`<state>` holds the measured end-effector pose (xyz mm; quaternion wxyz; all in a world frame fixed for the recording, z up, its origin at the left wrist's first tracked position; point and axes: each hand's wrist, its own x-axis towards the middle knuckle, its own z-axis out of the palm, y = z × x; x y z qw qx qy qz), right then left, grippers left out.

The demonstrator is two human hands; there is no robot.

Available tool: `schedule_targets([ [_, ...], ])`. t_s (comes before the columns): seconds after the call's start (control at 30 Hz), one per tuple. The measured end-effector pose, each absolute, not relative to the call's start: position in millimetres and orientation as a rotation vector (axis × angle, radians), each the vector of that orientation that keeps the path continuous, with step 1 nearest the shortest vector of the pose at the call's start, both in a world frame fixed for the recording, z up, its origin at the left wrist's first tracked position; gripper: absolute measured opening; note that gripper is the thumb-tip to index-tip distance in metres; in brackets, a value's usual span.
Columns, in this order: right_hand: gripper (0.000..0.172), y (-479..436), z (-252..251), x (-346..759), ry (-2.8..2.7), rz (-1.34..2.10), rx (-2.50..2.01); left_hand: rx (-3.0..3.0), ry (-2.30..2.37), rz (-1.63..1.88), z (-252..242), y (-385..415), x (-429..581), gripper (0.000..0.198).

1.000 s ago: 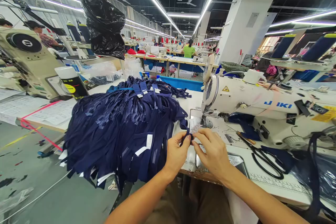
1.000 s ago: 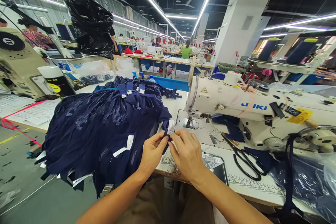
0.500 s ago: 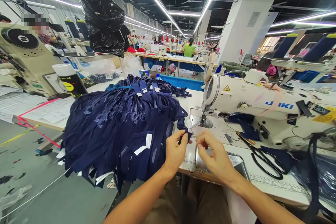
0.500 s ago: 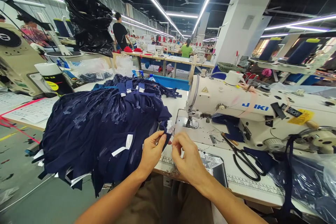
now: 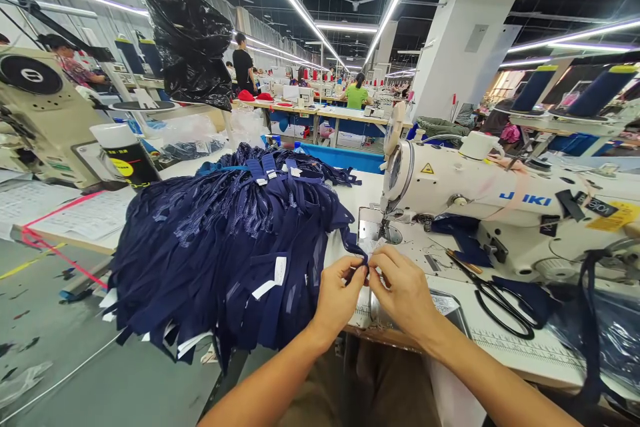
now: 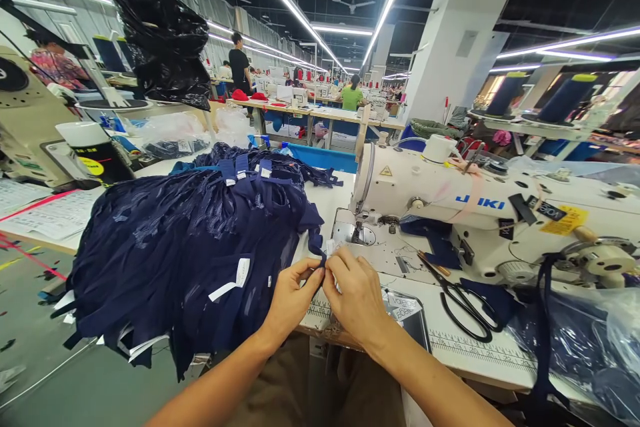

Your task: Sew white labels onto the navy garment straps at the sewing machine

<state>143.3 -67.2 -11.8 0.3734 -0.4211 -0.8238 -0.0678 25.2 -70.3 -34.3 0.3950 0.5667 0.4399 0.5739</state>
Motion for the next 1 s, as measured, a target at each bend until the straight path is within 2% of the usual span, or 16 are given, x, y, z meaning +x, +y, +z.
schedule_targets([
  [0.13,0.012,-80.5,-8.4,148.4,-2.025,0.244,-1.066,1.473,1.208,1.468,-37.9,-67.3,24.7,0.012],
  [0.33,0.011,-74.3,-7.4,145.3,-1.630,1.106,-0.765,1.657,1.180,1.472,-34.0,-70.1,28.2,0.016],
  [0.53,0.027,-104.2,-11.3,130.6,-1.046,1.560,-0.812,2.022,1.426,1.465,-34.8,-60.1,24.6,0.015],
  [0.63,0.030,-131.4,-12.4,131.0,-1.314,1.891,-0.776,1.811,1.543,1.496,-39.9,-50.3,18.3,0.015],
  [0.7,0.029,-133.7,-10.3,137.5,-1.766,1.711,-0.828,1.690,1.485,1.511,-42.6,-48.2,15.9,0.015],
  [0.77,0.021,-120.7,-7.2,146.5,-2.007,1.127,-0.973,1.641,1.383,1.533,-43.6,-50.5,16.0,0.014],
  [0.83,0.016,-99.4,-6.1,154.3,-1.938,0.688,-1.124,1.618,1.330,1.552,-43.0,-55.4,17.6,0.014],
  [0.9,0.017,-79.2,-8.7,158.2,-1.900,0.512,-1.206,1.615,1.331,1.571,-40.9,-60.3,19.3,0.014],
  [1.0,0.016,-61.3,-16.9,156.8,-1.920,0.431,-1.214,1.660,1.319,1.604,-36.9,-65.2,19.8,0.012],
])
